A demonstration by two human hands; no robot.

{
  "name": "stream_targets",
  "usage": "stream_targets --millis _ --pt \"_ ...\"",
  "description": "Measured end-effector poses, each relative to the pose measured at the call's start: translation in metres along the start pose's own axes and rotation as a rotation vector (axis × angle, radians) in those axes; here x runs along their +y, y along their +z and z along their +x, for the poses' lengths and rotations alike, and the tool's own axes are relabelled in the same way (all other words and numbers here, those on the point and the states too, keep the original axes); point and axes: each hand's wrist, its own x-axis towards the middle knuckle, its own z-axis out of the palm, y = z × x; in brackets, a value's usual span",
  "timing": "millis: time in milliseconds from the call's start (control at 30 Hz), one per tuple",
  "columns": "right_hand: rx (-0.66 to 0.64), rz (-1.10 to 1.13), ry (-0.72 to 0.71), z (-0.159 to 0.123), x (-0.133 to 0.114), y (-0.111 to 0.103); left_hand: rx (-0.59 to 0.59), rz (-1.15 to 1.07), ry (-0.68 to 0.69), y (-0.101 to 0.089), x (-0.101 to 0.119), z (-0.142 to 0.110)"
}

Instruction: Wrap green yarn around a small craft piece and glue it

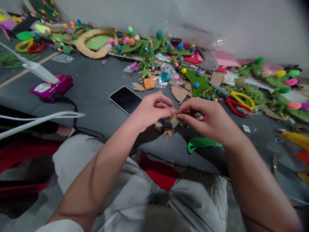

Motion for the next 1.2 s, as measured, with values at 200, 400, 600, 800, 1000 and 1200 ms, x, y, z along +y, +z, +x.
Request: stream_targets --millis 200,400,600,800,1000,1200 --pt "0.062 0.13 0.086 0.0 -0.001 0.002 -0.068 0.084 0.15 -0.006 0.004 -0.002" --pt "0.104 0.153 0.098 -0.001 0.001 0.002 -0.202 0.201 0.212 -0.013 0.011 -0.007" --pt "0.073 0.12 0.041 -0.001 0.002 0.004 -0.195 0.369 0.236 -0.012 0.016 -0.011" --pt "0.037 0.04 -0.023 -0.001 -0.001 0.004 -0.174 0.574 0.285 -0.014 0.02 -0.01" --pt "0.087 -0.019 -0.146 0.001 0.001 0.007 -0.057 0.612 0.389 -0.012 0.011 -0.007" --pt "0.15 -0.072 -0.119 0.001 0.0 0.005 0.065 0.618 0.45 -0.008 0.011 -0.006"
